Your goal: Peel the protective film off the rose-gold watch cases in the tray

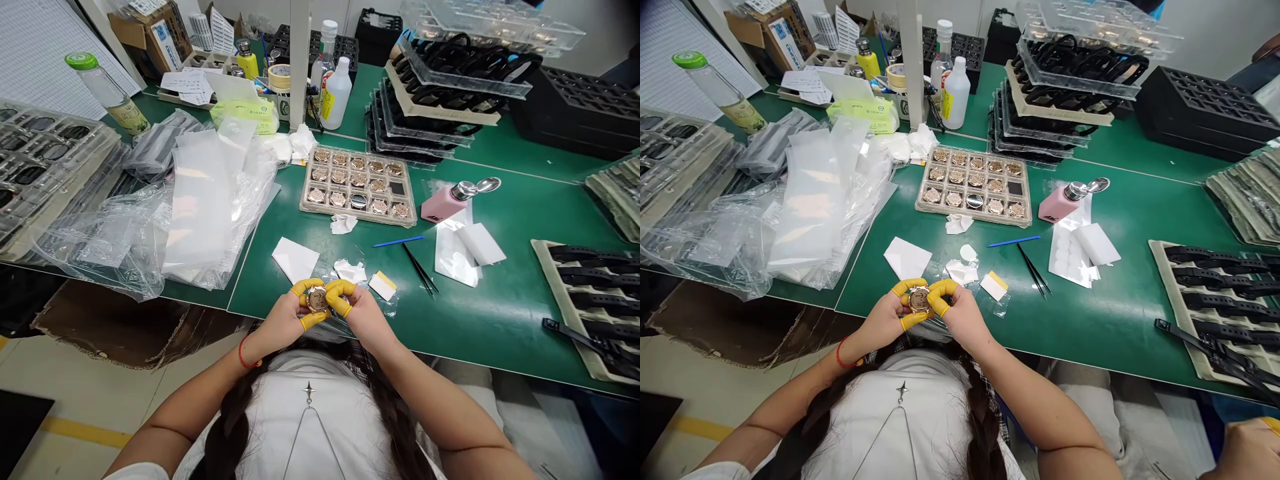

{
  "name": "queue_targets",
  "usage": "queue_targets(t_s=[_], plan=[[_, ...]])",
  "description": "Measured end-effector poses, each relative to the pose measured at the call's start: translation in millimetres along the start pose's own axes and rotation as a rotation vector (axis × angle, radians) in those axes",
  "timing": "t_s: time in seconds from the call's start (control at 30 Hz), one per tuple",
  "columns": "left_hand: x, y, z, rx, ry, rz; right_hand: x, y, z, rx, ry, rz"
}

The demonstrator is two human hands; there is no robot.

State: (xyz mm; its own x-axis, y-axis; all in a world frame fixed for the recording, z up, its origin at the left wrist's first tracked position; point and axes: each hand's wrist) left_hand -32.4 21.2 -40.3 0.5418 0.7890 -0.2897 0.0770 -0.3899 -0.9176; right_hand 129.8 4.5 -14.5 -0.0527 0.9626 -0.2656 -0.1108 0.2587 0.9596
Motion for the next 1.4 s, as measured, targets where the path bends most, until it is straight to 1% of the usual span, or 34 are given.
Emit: queue_targets(t_s=[0.03,0.1,0.13,0.17,0.2,0.27,0.33,0.37,0.4,0.43,0.47,0.5,0.53,0.57,0.63,0.67,0.7,0.73,0.8,0.87,0.93,1.0,1.07,1.1,1.2,1.3,1.4], plan=[[-0.6,-0.2,-0.2,-0.017,-0.003,0.011,-1.4,-2.0,4.3,-0.129,-0.042,0.073],[-3.6,0.4,0.1,-0.055,0.009,0.042,-5.0,-8.3,20.2,-0.439,-0.176,0.225],[-6.2,1.6,0.6,-0.070,0.027,0.061,-7.0,-13.0,31.6,-0.603,-0.247,0.274],[-9.5,3.7,1.3,-0.078,0.048,0.078,-8.8,-18.7,44.5,-0.758,-0.312,0.289],[-13.3,6.9,2.2,-0.076,0.067,0.092,-10.4,-25.0,58.0,-0.899,-0.359,0.263],[-21.7,16.3,4.0,-0.055,0.099,0.122,-12.8,-38.0,82.9,-1.104,-0.400,0.128],[-29.0,28.5,5.2,-0.027,0.098,0.148,-14.4,-47.9,99.0,-1.196,-0.416,-0.037],[-31.7,34.9,5.5,-0.016,0.090,0.153,-15.1,-50.6,102.4,-1.212,-0.417,-0.105],[-33.7,41.0,5.5,-0.003,0.079,0.150,-16.1,-51.5,102.4,-1.215,-0.415,-0.155],[-34.8,46.5,5.4,0.013,0.062,0.133,-17.6,-50.9,99.0,-1.206,-0.416,-0.172],[-35.3,51.3,5.0,0.031,0.043,0.107,-19.6,-49.2,92.5,-1.182,-0.418,-0.146],[-35.3,55.2,4.6,0.046,0.028,0.079,-22.3,-46.8,83.0,-1.138,-0.408,-0.079],[-34.9,58.2,4.1,0.056,0.018,0.055,-25.6,-44.4,71.1,-1.081,-0.377,0.024],[-34.3,60.4,3.6,0.059,0.009,0.035,-29.4,-42.5,57.4,-1.023,-0.320,0.146],[-33.2,62.9,3.0,0.052,-0.001,0.011,-36.7,-41.5,28.1,-0.958,-0.135,0.385],[-32.9,63.5,2.9,0.050,-0.003,0.004,-39.2,-42.5,14.4,-0.966,-0.042,0.476],[-32.7,63.8,3.0,0.050,-0.004,-0.004,-40.5,-44.3,2.3,-0.997,0.025,0.546],[-32.7,64.1,3.1,0.048,-0.005,-0.013,-40.2,-46.4,-7.4,-1.043,0.061,0.593],[-32.8,64.7,3.4,0.050,-0.001,-0.025,-35.0,-50.0,-18.5,-1.123,0.072,0.624],[-32.7,65.4,3.6,0.055,-0.004,-0.025,-25.3,-50.7,-19.2,-1.156,0.065,0.590],[-32.2,66.3,3.4,0.070,-0.017,-0.026,-14.7,-47.7,-12.6,-1.134,0.075,0.532],[-31.4,67.2,3.1,0.083,-0.026,-0.034,-6.5,-41.8,-3.1,-1.068,0.107,0.506],[-30.6,68.3,2.8,0.091,-0.024,-0.044,-2.3,-34.8,5.3,-1.037,0.175,0.543],[-30.4,68.8,2.7,0.087,-0.022,-0.047,-1.8,-31.5,8.2,-1.063,0.212,0.579],[-30.1,69.7,2.4,0.053,-0.018,-0.042,-4.2,-25.2,11.2,-1.234,0.319,0.693],[-30.4,68.3,1.7,0.060,-0.028,-0.015,-10.0,-25.4,9.9,-1.336,0.395,0.775],[-31.8,64.0,0.7,0.088,-0.034,0.000,-16.7,-31.8,11.5,-1.329,0.432,0.803]])
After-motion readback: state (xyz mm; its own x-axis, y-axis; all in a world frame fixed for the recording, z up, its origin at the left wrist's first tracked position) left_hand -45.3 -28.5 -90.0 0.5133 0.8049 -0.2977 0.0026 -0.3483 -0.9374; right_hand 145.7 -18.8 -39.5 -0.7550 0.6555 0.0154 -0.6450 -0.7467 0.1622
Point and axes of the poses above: each hand's wrist, its own x-axis towards the middle knuckle, its own z-axis out of the back of the hand, y = z × x, and after that the axes turned 1 degree about -z, right-handed
